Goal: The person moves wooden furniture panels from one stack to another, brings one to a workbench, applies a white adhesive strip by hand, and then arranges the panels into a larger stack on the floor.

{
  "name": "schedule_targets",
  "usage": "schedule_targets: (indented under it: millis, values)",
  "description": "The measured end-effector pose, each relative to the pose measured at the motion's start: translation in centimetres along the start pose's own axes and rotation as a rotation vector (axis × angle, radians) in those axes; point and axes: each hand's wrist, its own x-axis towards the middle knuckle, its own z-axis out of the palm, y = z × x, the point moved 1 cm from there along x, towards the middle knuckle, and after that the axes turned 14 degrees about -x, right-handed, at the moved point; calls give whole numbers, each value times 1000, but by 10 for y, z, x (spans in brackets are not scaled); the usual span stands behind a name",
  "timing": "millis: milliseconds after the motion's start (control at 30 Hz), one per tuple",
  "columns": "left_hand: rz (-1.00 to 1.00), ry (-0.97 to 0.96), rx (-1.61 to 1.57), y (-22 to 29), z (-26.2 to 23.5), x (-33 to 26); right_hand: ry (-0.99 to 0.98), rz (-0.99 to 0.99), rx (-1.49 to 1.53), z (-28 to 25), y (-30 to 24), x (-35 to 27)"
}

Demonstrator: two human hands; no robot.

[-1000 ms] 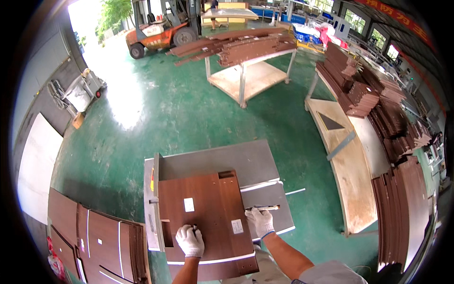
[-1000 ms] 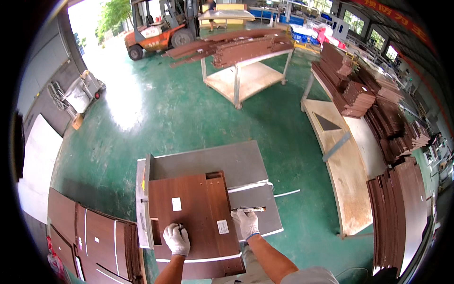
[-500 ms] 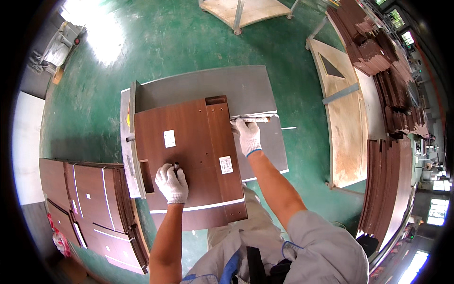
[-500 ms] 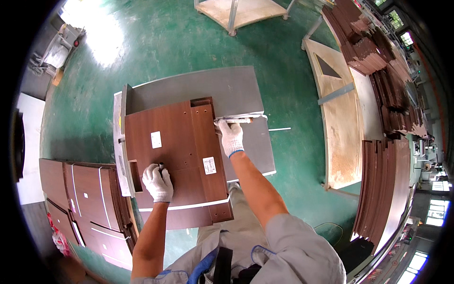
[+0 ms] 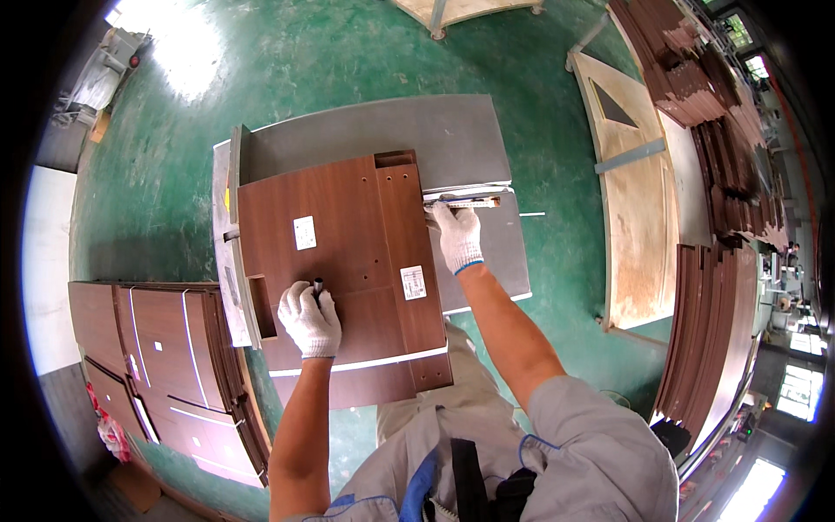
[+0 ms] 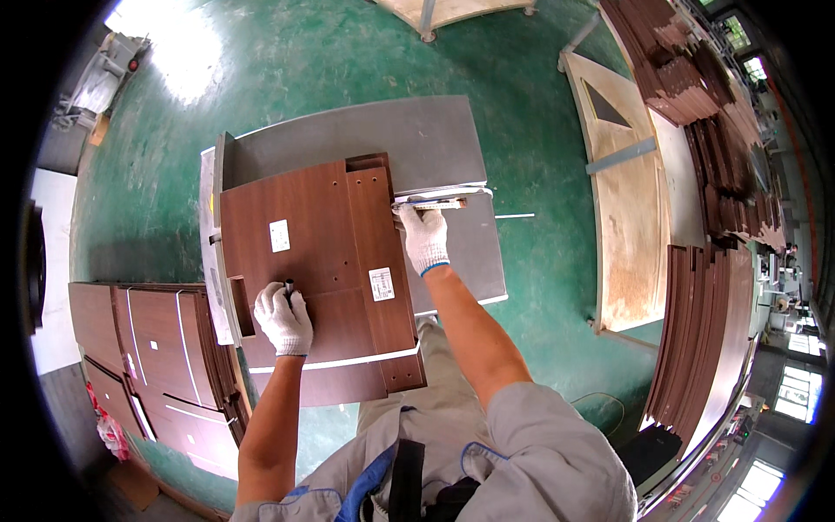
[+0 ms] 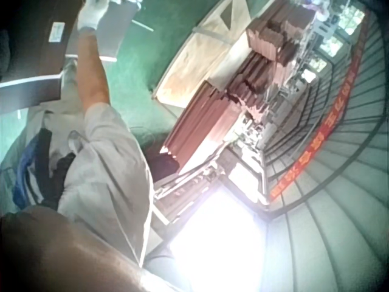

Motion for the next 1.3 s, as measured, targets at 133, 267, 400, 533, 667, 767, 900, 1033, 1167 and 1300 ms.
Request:
schedule_targets:
  millis: [133, 267, 400, 533, 667, 767, 900, 1033, 1167, 1300]
  values:
    - [13, 2, -3, 1, 1, 2, 9, 52, 15, -11, 8, -19]
    - [25, 4, -15, 1, 1, 3, -29, 68, -34, -26, 19, -46]
    - [6, -7, -11, -1, 0, -1, -61, 126, -391, -44, 5, -103]
    - [15, -3, -16, 1, 4, -2, -88, 118, -403, -78, 18, -164]
    - [8, 7, -22, 2, 2, -1, -82, 285, -126, -87, -24, -193]
    - [-17, 11, -26, 3, -3, 6, -142, 285, -131, -76, -43, -177]
    - [0, -116, -408, 37, -24, 12, -413, 179, -91, -18, -103, -153]
    - [74, -82, -364, 86, -66, 7, -582, 19, -32, 33, -115, -151]
    - [86, -45, -325, 85, -102, 5, -645, 20, -64, 68, -112, -166]
    - [114, -42, -345, 64, -129, 1, -712, -26, -158, 98, -103, -181]
